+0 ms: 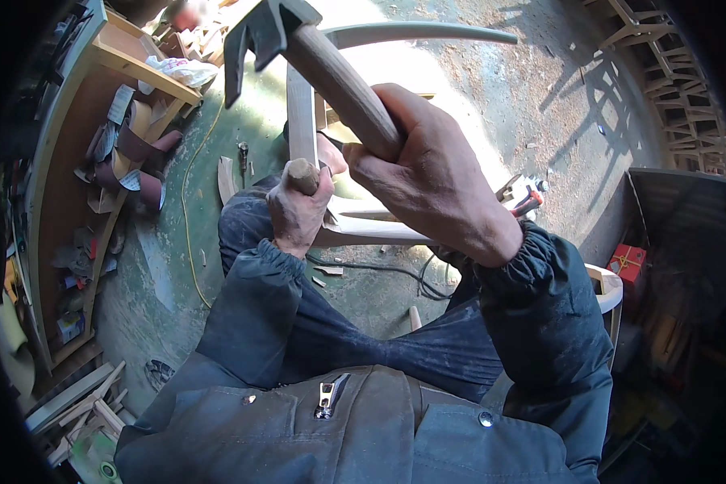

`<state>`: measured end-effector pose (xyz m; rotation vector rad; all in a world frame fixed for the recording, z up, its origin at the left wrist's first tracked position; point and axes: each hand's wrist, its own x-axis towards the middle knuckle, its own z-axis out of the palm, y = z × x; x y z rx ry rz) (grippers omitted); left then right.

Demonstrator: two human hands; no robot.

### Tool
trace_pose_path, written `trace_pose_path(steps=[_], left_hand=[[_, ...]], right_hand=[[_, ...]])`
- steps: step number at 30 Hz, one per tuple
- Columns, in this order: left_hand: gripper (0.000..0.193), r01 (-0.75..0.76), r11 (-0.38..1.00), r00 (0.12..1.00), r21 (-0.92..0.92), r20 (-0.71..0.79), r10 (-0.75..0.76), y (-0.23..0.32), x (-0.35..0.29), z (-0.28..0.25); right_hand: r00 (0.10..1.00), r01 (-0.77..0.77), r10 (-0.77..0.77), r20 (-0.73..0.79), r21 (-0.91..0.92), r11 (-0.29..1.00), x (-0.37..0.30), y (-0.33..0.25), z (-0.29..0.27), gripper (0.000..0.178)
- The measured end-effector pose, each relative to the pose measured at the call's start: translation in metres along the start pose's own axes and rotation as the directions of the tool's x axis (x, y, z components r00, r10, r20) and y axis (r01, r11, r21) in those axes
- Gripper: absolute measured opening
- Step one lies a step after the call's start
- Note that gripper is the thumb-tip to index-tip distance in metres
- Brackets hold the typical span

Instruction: The person shapes a wooden chair frame using a chisel and a hammer, repeatedly striking the chisel to carve the wood joints and repositioning the frame between cuts.

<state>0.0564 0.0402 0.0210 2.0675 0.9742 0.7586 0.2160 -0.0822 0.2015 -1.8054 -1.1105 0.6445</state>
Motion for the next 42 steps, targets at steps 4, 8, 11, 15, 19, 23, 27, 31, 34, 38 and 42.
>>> trace_pose_path(steps=[4,8,11,15,19,23,27,31,34,38,42], left_hand=[[0.024,0.015,1.000,1.000,-0.014,-0.003,-0.015,-0.002,-0.003,0.002],[0.025,-0.043,0.999,0.999,0.018,-0.024,0.044,-0.004,-0.005,0.000],[0.025,-0.030,0.997,0.999,0.076,-0.024,0.032,-0.002,-0.003,0.001],[0.026,-0.078,0.981,0.996,-0.180,-0.048,0.070,-0.001,0.001,0.004],[0.025,-0.020,0.999,1.000,-0.029,-0.005,0.020,-0.007,-0.002,0.005],[0.027,-0.027,0.996,0.999,-0.084,0.041,0.031,-0.013,-0.004,0.006],[0.027,-0.048,0.980,0.998,-0.192,0.037,0.056,-0.015,-0.001,0.007],[0.025,0.117,0.978,0.989,-0.171,0.112,-0.098,-0.016,-0.008,0.002],[0.023,0.043,0.988,0.986,-0.149,0.166,-0.018,-0.014,-0.009,-0.001],[0.026,0.143,0.973,0.981,-0.179,0.159,-0.115,-0.014,-0.009,0.001],[0.018,0.058,0.973,0.979,-0.225,0.205,-0.011,-0.012,-0.010,0.004]], right_hand=[[0.995,-0.098,0.099,0.016,-0.086,0.991,-0.014,0.004,0.001,0.032],[0.998,0.020,-0.028,-0.054,-0.149,0.989,-0.011,-0.005,0.004,0.028],[0.976,0.190,-0.205,-0.079,-0.159,0.969,0.005,-0.010,0.015,0.015],[0.882,0.182,0.259,0.394,-0.792,0.583,0.021,-0.010,0.013,0.010],[0.966,0.250,-0.234,0.105,-0.594,0.765,0.024,-0.007,0.014,0.017],[0.980,0.132,-0.014,0.199,-0.593,0.794,0.021,-0.007,0.019,0.011],[0.962,0.183,0.023,0.273,-0.704,0.686,0.018,-0.002,0.018,0.005],[0.989,0.147,-0.129,0.070,-0.473,0.869,0.014,0.002,0.019,0.009],[0.910,0.211,0.146,0.388,-0.736,0.643,0.012,0.001,0.020,0.013],[0.990,0.121,-0.049,0.129,-0.641,0.758,0.011,0.002,0.020,0.011],[0.900,0.162,0.195,0.390,-0.714,0.681,0.010,0.004,0.019,0.013]])
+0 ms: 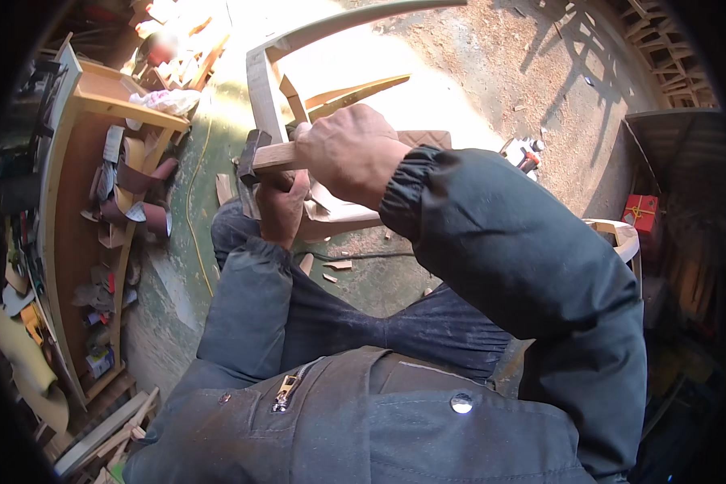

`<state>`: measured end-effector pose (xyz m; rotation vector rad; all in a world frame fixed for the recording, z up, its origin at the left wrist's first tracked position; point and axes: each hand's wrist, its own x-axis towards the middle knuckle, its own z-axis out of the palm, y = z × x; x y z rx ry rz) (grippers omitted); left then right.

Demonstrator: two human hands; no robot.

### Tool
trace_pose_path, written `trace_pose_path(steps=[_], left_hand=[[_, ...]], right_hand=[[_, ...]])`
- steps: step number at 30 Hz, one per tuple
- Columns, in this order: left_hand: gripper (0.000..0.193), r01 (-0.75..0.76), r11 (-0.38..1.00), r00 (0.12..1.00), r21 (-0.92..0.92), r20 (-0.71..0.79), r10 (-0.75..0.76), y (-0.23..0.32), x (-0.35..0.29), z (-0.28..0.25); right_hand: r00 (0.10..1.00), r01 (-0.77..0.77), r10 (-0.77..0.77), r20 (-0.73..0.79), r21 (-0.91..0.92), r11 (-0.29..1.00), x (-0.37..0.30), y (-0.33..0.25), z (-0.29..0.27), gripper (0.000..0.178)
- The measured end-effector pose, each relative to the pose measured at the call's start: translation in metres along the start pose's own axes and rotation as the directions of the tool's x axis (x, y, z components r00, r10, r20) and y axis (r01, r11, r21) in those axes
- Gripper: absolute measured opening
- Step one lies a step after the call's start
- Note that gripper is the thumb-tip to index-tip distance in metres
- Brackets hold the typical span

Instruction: The person shapes a wooden chair frame using a chisel and a hammer, repeatedly striking the chisel to carve the wood joints and repositioning the frame between cuts.

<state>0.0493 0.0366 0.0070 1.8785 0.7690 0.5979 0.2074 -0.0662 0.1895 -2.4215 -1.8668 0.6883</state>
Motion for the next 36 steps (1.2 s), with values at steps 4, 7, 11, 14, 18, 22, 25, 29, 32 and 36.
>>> trace_pose_path(steps=[4,7,11,14,18,22,25,29,32,36], left_hand=[[0.014,0.051,0.998,0.998,0.025,-0.047,-0.049,-0.003,-0.001,-0.001],[0.016,0.046,0.997,0.999,0.056,-0.029,-0.044,-0.004,-0.003,-0.003],[0.019,-0.014,0.999,1.000,0.044,0.023,0.013,0.001,-0.001,-0.001],[0.020,-0.201,0.881,0.969,-0.428,0.043,0.242,0.010,-0.003,0.007],[0.023,-0.112,0.960,0.984,-0.258,0.103,0.143,0.020,0.003,-0.008],[0.024,0.099,0.995,0.994,-0.010,0.046,-0.098,0.018,0.000,-0.028],[0.030,0.001,0.994,0.998,0.106,0.056,-0.007,0.014,-0.004,-0.030],[0.023,-0.077,0.990,0.994,0.121,0.091,0.066,0.011,-0.004,-0.029],[0.021,-0.070,0.994,0.995,0.080,0.074,0.065,0.010,-0.002,-0.028],[0.020,0.028,0.994,0.998,0.106,0.045,-0.033,0.009,-0.004,-0.026]], right_hand=[[0.948,-0.020,0.092,-0.306,0.232,0.973,0.002,0.005,0.010,0.015],[0.984,-0.007,0.038,-0.174,0.171,0.985,-0.001,0.009,0.023,0.015],[0.982,-0.153,0.179,-0.065,0.289,0.945,-0.008,0.011,0.038,0.015],[0.945,-0.178,0.296,-0.141,0.539,0.824,-0.020,0.007,0.050,0.018],[0.922,-0.193,0.357,-0.151,0.620,0.760,-0.042,0.012,0.059,0.019],[0.923,-0.271,0.376,-0.076,0.563,0.780,-0.059,0.023,0.063,0.022],[0.926,-0.286,0.376,-0.042,0.574,0.767,-0.062,0.026,0.066,0.022],[0.937,-0.256,0.345,-0.048,0.577,0.776,-0.061,0.021,0.065,0.021],[0.943,-0.265,0.331,-0.021,0.554,0.789,-0.060,0.018,0.055,0.021],[0.954,-0.074,0.233,-0.188,0.606,0.792,-0.051,0.013,0.027,0.024]])
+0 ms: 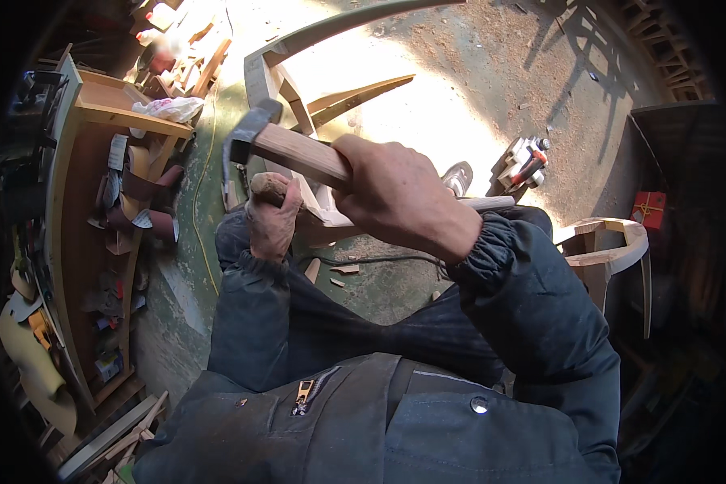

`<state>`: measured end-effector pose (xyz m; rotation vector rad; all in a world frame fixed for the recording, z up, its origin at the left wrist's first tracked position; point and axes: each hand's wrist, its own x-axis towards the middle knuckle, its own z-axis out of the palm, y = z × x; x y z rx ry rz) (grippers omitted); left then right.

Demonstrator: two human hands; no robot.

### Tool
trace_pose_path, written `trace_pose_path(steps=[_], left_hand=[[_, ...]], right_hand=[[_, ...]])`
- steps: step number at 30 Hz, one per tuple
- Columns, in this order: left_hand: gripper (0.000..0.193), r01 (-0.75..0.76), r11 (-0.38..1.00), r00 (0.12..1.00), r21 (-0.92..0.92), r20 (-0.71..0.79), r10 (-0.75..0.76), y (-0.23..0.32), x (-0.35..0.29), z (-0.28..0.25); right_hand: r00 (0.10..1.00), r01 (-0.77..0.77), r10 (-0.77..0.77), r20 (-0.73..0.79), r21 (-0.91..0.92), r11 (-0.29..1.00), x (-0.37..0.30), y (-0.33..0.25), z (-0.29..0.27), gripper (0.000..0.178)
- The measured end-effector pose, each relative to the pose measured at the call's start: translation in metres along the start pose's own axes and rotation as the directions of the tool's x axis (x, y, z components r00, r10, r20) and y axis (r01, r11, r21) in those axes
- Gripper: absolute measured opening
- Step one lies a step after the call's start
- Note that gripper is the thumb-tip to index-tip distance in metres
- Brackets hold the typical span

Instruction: The person shapes a wooden chair frame using a chisel and a hammer, repeatedly striking the chisel to carve the wood joints and repositioning the frame between cuts.

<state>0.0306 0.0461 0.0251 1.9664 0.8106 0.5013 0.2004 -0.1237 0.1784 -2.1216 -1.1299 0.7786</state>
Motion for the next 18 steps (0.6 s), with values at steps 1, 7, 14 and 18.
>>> trace_pose_path(steps=[1,7,14,18], left_hand=[[0.025,-0.018,1.000,0.999,-0.023,-0.035,0.017,0.000,0.000,0.001],[0.026,-0.343,0.928,0.931,0.146,-0.078,0.357,-0.003,0.005,0.003],[0.022,-0.008,1.000,0.996,0.002,-0.085,0.008,-0.015,0.002,0.009],[0.022,0.016,0.990,1.000,-0.139,0.004,-0.016,-0.016,0.003,0.006]], right_hand=[[0.994,0.078,-0.073,-0.082,0.057,0.995,0.004,-0.006,-0.002,0.026],[0.926,0.302,-0.336,-0.173,-0.197,0.933,0.036,-0.031,-0.009,0.015],[0.884,0.364,-0.435,-0.173,-0.330,0.871,0.037,-0.041,-0.006,0.011],[0.974,0.219,-0.220,0.054,-0.470,0.855,0.037,-0.034,-0.001,0.012]])
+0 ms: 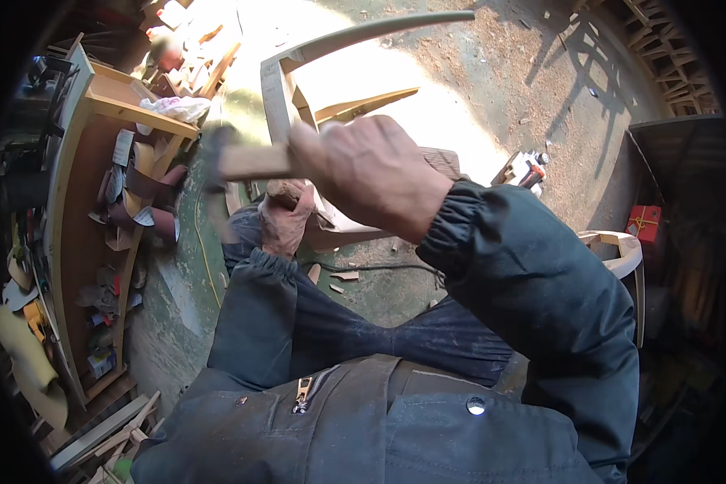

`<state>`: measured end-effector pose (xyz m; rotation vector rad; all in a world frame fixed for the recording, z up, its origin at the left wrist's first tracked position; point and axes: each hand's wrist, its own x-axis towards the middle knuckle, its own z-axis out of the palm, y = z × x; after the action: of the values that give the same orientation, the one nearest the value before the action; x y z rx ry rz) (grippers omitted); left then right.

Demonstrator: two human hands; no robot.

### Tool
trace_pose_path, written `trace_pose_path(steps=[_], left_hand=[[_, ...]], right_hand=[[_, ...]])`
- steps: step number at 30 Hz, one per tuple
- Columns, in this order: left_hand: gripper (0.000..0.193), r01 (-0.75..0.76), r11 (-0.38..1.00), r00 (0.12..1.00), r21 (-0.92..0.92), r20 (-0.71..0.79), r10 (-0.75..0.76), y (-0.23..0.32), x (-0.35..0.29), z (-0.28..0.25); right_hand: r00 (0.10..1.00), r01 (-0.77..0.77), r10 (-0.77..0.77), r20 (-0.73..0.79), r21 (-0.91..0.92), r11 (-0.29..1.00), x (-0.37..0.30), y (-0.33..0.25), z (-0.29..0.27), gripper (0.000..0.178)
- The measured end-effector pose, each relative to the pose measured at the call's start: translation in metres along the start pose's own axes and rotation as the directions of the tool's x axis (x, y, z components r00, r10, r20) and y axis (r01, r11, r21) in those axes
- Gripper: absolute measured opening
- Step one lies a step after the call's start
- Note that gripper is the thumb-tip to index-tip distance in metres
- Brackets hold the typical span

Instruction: The person shapes a wooden chair frame using a chisel and a hammer, repeatedly striking the chisel to carve the wood joints and repositioning the frame between cuts.

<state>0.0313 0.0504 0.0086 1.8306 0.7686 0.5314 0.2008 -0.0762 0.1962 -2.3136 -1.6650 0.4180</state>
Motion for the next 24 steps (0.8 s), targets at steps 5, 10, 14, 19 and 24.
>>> trace_pose_path(steps=[5,10,14,19,24], left_hand=[[0.020,-0.087,0.996,0.962,0.033,-0.255,0.093,0.011,0.004,0.019],[0.026,-0.200,0.935,0.950,0.292,-0.174,0.258,0.016,-0.005,0.009],[0.024,-0.146,0.957,0.983,0.252,-0.068,0.168,0.013,-0.014,-0.003],[0.021,-0.038,0.962,0.988,0.270,-0.133,0.076,0.020,-0.014,0.003],[0.022,-0.165,0.946,0.970,0.279,-0.130,0.207,0.029,-0.016,0.009]], right_hand=[[0.980,-0.178,0.175,0.092,0.031,0.984,-0.017,0.013,0.028,0.011],[0.932,-0.363,0.338,0.134,0.355,0.861,-0.051,0.014,0.048,0.021],[0.897,-0.439,0.379,0.229,0.362,0.822,-0.068,0.024,0.043,0.022],[0.918,-0.394,0.352,0.182,0.332,0.857,-0.070,0.029,0.037,0.022],[0.967,-0.244,0.252,0.030,0.394,0.886,-0.051,0.025,0.017,0.023]])
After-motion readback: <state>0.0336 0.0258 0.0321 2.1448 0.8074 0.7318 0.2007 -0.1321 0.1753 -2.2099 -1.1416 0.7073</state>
